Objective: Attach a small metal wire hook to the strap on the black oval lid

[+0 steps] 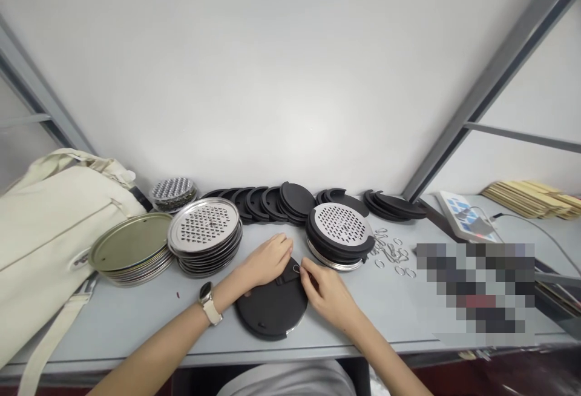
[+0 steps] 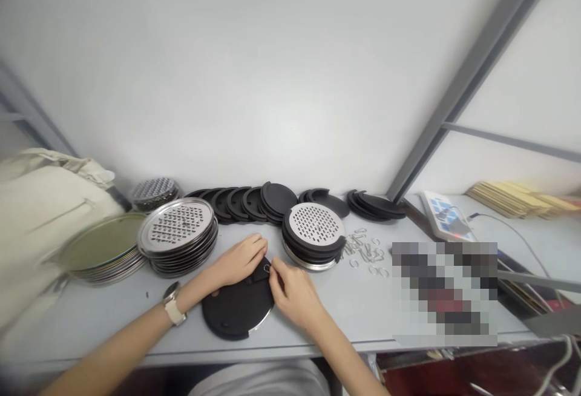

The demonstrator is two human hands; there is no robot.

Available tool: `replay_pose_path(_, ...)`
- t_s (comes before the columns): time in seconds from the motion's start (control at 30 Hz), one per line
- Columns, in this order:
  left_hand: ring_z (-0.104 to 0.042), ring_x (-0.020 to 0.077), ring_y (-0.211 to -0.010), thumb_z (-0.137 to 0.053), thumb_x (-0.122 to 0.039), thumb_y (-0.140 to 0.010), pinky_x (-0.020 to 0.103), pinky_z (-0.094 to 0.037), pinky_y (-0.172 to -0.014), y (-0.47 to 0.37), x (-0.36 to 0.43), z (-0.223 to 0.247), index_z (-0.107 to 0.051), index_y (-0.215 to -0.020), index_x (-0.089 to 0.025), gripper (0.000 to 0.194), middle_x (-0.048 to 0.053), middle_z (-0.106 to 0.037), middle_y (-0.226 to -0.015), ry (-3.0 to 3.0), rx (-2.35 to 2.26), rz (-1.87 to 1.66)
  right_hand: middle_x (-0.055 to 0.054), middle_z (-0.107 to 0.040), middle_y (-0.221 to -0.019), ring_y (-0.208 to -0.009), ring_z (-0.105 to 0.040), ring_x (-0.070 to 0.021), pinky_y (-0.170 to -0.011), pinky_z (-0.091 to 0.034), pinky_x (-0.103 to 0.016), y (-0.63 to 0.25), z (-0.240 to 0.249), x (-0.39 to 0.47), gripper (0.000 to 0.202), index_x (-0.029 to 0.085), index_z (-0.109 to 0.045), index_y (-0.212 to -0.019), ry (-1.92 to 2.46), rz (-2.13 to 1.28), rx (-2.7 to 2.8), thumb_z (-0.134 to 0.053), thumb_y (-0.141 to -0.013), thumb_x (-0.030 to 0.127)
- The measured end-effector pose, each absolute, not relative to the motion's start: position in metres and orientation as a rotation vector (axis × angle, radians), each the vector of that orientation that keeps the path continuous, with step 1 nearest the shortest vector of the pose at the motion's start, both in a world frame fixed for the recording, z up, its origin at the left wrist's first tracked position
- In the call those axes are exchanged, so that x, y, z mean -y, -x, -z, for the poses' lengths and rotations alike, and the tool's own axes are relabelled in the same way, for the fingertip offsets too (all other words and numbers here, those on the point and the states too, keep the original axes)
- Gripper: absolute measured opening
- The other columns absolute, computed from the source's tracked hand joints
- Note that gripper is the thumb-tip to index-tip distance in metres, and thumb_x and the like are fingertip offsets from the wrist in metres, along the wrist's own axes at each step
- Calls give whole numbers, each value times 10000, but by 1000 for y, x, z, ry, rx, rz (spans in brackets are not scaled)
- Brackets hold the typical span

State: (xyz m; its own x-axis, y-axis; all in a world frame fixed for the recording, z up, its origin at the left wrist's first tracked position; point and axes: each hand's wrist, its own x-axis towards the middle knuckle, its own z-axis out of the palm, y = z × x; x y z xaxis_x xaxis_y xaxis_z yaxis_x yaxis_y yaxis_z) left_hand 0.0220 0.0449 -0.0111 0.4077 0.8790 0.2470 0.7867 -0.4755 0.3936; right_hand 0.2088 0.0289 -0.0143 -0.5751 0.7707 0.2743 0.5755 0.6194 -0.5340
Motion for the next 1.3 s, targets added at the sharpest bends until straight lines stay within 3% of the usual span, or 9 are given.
replay_pose_path(0.6, -518, 202, -836, -297, -140, -935, 337, -451, -770, -19, -44, 15, -474, -897, -177, 184, 68, -529, -891, -2605, -1517, -524, 19, -480, -548, -500, -528, -172, -518, -263, -271, -203, 28, -29, 253, 231, -400, -766, 1176, -466, 2347, -284, -979, 302)
replay_pose_path(0.87, -530, 188, -802, -291, -222, -965, 323, -452, -748, -19, -42, 13, -521, -850, -167, 263, 63, -523, -867, -2577, -1564, -500, 27, -442, -541, -479, -448, -143, -529, -255, -262, -204, 25, -29, 346, 225, -341, -668, 1125, -560, 2348, -275, -985, 349)
replay_pose_path(1.3, -533, 184, -834, -300, -234, -966, 321, -446, -781, -21, -44, 15, -525, -856, -164, 261, 58, -537, -877, -2553, -1609, -489, 39, -393, -559, -491, -381, -139, -535, -246, -258, -206, 24, -28, 282, 228, -317, -716, 1089, -613, 2342, -274, -975, 328)
